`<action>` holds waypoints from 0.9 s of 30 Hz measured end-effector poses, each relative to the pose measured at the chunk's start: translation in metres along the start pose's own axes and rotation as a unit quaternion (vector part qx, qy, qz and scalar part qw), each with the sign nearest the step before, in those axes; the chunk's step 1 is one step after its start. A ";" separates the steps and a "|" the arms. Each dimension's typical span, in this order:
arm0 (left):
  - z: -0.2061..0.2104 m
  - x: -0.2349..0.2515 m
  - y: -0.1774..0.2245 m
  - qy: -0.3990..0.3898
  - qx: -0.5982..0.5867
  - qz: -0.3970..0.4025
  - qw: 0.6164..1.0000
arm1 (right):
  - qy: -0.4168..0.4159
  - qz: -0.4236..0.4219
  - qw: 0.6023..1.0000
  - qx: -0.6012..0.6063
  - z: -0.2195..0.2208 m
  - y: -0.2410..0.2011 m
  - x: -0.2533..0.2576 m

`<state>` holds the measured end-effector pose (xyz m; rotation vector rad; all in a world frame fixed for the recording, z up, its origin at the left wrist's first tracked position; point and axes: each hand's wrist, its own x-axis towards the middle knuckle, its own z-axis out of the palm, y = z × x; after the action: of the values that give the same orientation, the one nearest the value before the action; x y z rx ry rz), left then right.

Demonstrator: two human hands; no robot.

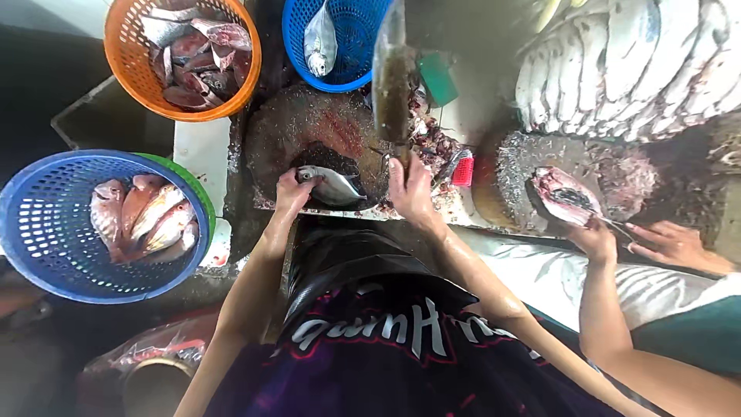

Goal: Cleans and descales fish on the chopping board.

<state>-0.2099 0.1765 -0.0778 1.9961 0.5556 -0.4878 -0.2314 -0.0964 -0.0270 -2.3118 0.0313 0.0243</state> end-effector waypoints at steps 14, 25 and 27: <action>0.043 0.009 0.024 0.057 0.068 0.043 0.995 | -0.188 0.204 0.945 -0.174 -0.013 0.062 -0.017; 0.008 0.088 0.148 0.070 -0.262 0.199 0.942 | -0.067 0.290 0.947 -0.120 -0.047 0.088 -0.033; 0.005 0.114 0.163 0.132 -0.168 0.137 0.967 | -0.061 0.303 0.944 -0.113 -0.045 0.089 -0.035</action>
<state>-0.0251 0.1230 -0.0279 1.7798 0.4765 0.0448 -0.2690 -0.1889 -0.0617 -2.4332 0.7082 0.5073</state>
